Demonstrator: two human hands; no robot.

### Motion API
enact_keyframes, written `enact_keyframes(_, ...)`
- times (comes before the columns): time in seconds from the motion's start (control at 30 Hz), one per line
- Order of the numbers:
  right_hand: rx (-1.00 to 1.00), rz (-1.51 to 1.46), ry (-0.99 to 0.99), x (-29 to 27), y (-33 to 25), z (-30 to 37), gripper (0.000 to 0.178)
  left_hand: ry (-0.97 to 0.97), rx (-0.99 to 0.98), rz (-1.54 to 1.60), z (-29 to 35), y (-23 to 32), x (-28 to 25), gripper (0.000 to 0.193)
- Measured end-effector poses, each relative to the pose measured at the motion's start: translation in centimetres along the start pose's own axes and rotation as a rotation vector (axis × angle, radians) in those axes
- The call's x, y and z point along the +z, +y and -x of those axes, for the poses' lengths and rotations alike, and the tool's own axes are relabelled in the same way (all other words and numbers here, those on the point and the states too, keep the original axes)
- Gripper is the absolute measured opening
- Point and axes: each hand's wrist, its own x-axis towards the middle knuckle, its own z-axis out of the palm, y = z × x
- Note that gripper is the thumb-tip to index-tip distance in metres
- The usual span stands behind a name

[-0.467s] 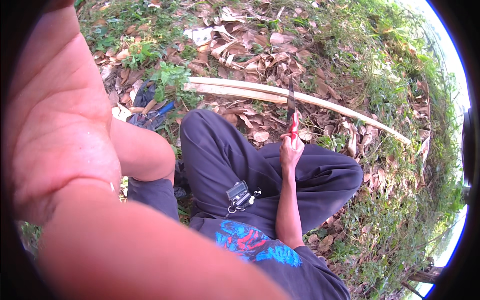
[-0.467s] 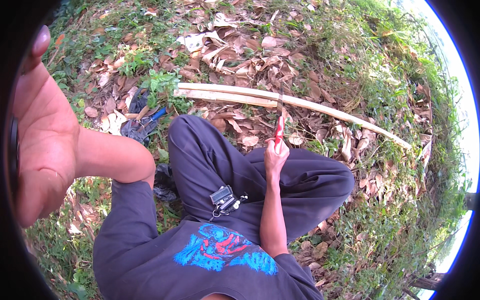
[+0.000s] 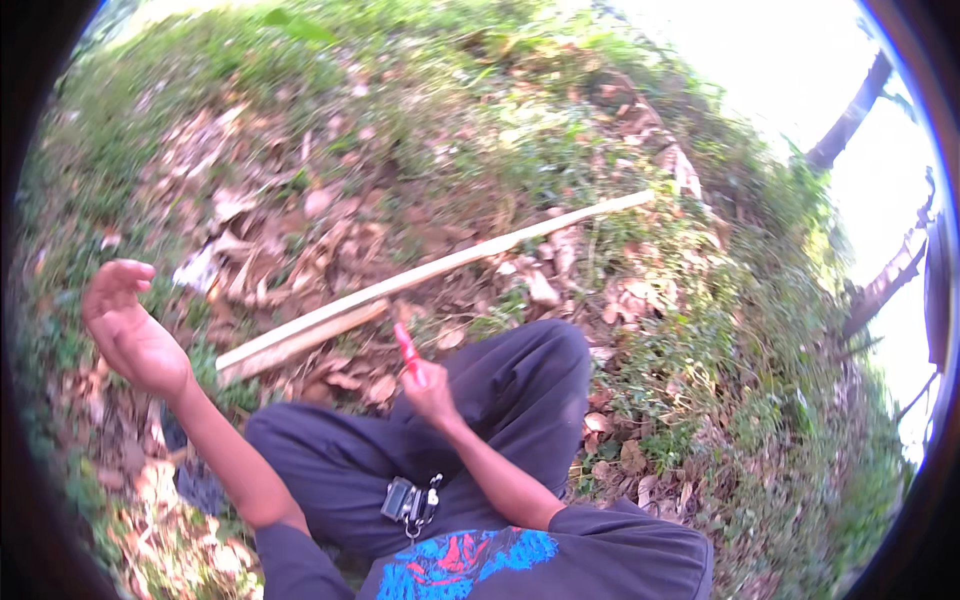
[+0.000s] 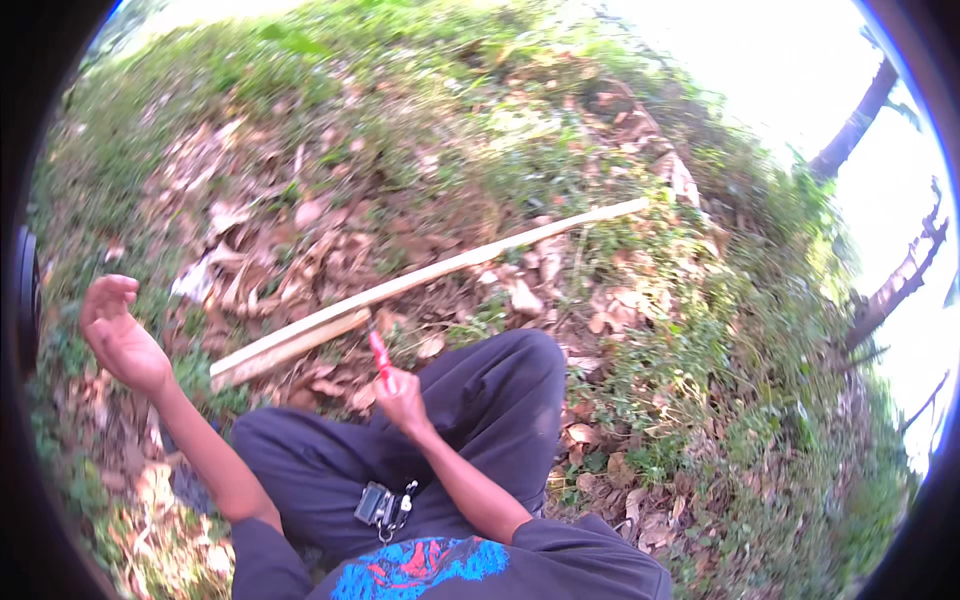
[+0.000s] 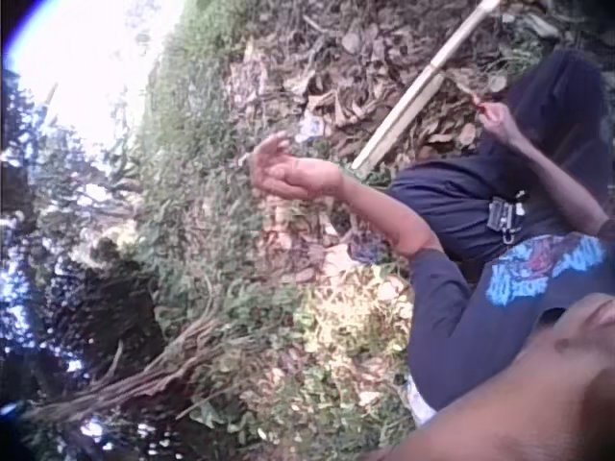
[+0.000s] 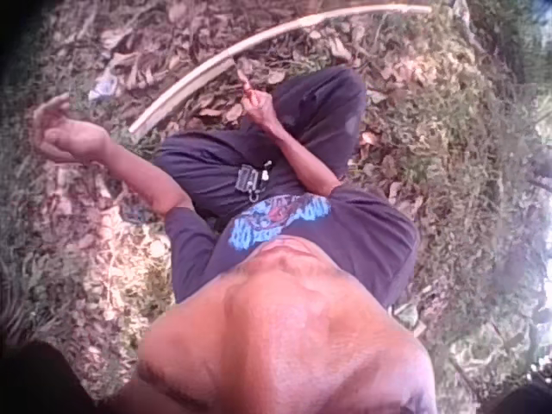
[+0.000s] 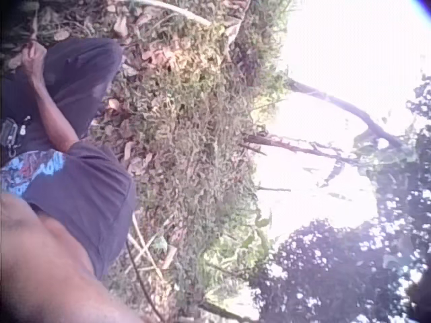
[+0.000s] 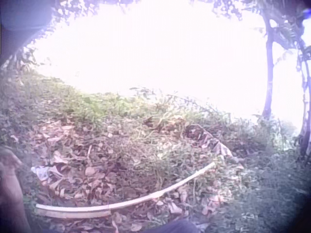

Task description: The person sits on the ground and uses a red-handled saw to cut a long bamboo pole. They hold the pole steady with their left hand while sawing with their right hand, working through the length of the pole.

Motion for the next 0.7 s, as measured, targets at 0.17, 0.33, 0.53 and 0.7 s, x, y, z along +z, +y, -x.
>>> enact_keyframes(0.17, 0.059, 0.014, -0.049, -0.4, -0.5, 0.1, 0.021, -0.616, -0.711, -0.686, 14.7, -16.9, 0.3, 0.045)
enact_keyframes(0.33, 0.026, 0.096, -0.028, -0.4, -1.0, 0.6, 0.019, -1.131, -0.751, -1.09, 29.4, -18.0, -0.5, 0.067)
enact_keyframes(0.53, 0.025, 0.061, -0.048, -0.1, -0.6, 0.6, 0.018, -1.039, -0.781, -0.96, 29.1, -20.0, -0.9, 0.072)
enact_keyframes(0.7, 0.046, 0.047, -0.039, -0.5, -0.9, 0.8, 0.018, -1.072, -0.823, -0.98, 29.9, -19.4, 0.0, 0.067)
